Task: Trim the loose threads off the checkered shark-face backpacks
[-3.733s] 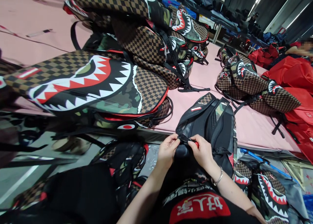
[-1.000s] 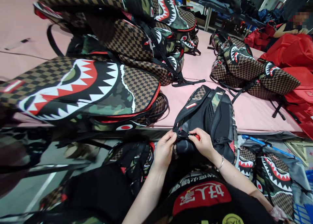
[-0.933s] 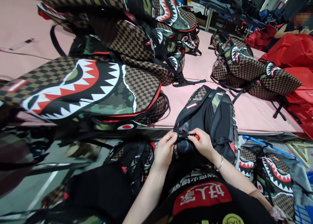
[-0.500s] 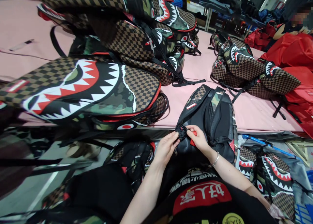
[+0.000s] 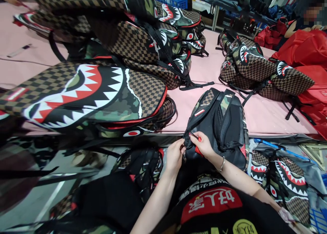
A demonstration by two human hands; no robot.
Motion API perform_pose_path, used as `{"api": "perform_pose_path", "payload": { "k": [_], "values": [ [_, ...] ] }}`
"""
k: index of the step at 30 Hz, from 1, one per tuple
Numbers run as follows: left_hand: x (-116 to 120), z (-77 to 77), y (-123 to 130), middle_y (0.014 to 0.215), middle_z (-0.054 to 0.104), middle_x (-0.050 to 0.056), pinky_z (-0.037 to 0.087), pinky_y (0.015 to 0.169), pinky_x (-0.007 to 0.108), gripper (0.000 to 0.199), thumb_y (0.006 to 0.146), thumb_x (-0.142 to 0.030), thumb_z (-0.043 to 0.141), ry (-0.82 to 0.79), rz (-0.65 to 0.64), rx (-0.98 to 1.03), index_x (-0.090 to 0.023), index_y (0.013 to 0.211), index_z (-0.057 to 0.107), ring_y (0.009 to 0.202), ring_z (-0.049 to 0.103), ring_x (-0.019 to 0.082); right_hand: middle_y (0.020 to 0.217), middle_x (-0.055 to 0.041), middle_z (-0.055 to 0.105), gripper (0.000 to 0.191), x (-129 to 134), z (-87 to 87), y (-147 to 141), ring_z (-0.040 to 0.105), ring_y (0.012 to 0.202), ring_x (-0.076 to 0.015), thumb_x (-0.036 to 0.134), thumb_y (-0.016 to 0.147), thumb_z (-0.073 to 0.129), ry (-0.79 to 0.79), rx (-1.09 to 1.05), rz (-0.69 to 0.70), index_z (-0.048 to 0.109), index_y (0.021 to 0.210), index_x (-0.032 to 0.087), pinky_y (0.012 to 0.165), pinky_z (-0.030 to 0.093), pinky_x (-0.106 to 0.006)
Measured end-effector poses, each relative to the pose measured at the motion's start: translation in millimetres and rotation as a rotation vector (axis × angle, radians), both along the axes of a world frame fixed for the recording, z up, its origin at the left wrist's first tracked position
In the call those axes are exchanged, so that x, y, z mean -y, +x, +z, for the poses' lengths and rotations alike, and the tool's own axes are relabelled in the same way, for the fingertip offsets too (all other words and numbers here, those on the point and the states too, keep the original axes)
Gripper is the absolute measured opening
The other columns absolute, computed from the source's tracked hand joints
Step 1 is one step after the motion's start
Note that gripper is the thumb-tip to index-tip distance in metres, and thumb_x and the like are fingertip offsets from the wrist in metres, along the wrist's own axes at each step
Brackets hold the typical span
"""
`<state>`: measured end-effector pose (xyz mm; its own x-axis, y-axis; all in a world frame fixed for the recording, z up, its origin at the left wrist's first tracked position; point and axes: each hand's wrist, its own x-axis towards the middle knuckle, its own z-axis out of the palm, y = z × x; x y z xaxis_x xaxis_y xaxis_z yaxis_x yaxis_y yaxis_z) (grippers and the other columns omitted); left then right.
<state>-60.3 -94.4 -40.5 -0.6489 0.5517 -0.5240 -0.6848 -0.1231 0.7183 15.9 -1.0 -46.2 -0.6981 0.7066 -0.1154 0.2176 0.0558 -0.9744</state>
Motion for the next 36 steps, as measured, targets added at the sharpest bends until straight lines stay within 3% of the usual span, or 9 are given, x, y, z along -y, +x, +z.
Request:
{"api": "perform_pose_path", "payload": {
  "k": [4,10,18,27,36],
  "values": [
    [-0.1,1.4,-3.3,0.069,0.065,0.002,0.042,0.060,0.019,0.020,0.052,-0.025,0.077,0.017,-0.011,0.072,-0.013,0.065,0.068,0.065,0.056,0.010,0.091,-0.0033,0.061,0.023,1.4,7.0,11.4,0.057,0.082,-0.0132,0.035,0.082,0.050,0.133,-0.030,-0.041,0.056,0.097,0.018,0.075,0.045,-0.024],
    [1.9,-0.9,-14.2,0.063,0.062,0.000,0.043,0.054,0.019,0.019,0.052,-0.023,0.077,0.049,-0.019,0.214,-0.014,0.064,0.065,0.056,0.055,0.008,0.081,-0.0041,0.062,0.016,5.9,25.4,34.4,0.056,0.078,-0.0153,0.022,0.086,0.045,0.637,0.056,-0.012,0.060,0.086,0.017,0.074,0.043,-0.028],
    [3.8,-1.4,-17.6,0.062,0.061,-0.001,0.043,0.051,0.019,0.019,0.055,-0.020,0.075,0.091,-0.038,0.291,-0.014,0.066,0.061,0.055,0.055,0.008,0.084,-0.0064,0.063,0.021,9.1,19.9,33.9,0.054,0.080,-0.0172,0.024,0.091,0.042,0.960,0.151,0.083,0.062,0.094,0.017,0.071,0.043,-0.029],
    [2.7,2.7,-14.9,0.066,0.064,0.000,0.043,0.053,0.019,0.025,0.049,-0.022,0.079,0.100,-0.004,0.300,-0.014,0.066,0.063,0.058,0.057,0.009,0.081,-0.0069,0.062,0.021,12.4,28.6,32.8,0.053,0.075,-0.0182,0.024,0.091,0.043,1.040,0.201,0.107,0.062,0.096,0.019,0.068,0.041,-0.029],
    [4.6,-0.2,-15.3,0.068,0.065,0.001,0.045,0.055,0.020,0.023,0.052,-0.020,0.078,0.100,0.006,0.317,-0.013,0.068,0.063,0.060,0.058,0.009,0.084,-0.0059,0.063,0.020,6.9,24.2,30.5,0.054,0.078,-0.0182,0.023,0.091,0.042,0.962,0.145,0.118,0.061,0.093,0.018,0.071,0.042,-0.029]
  ]
}}
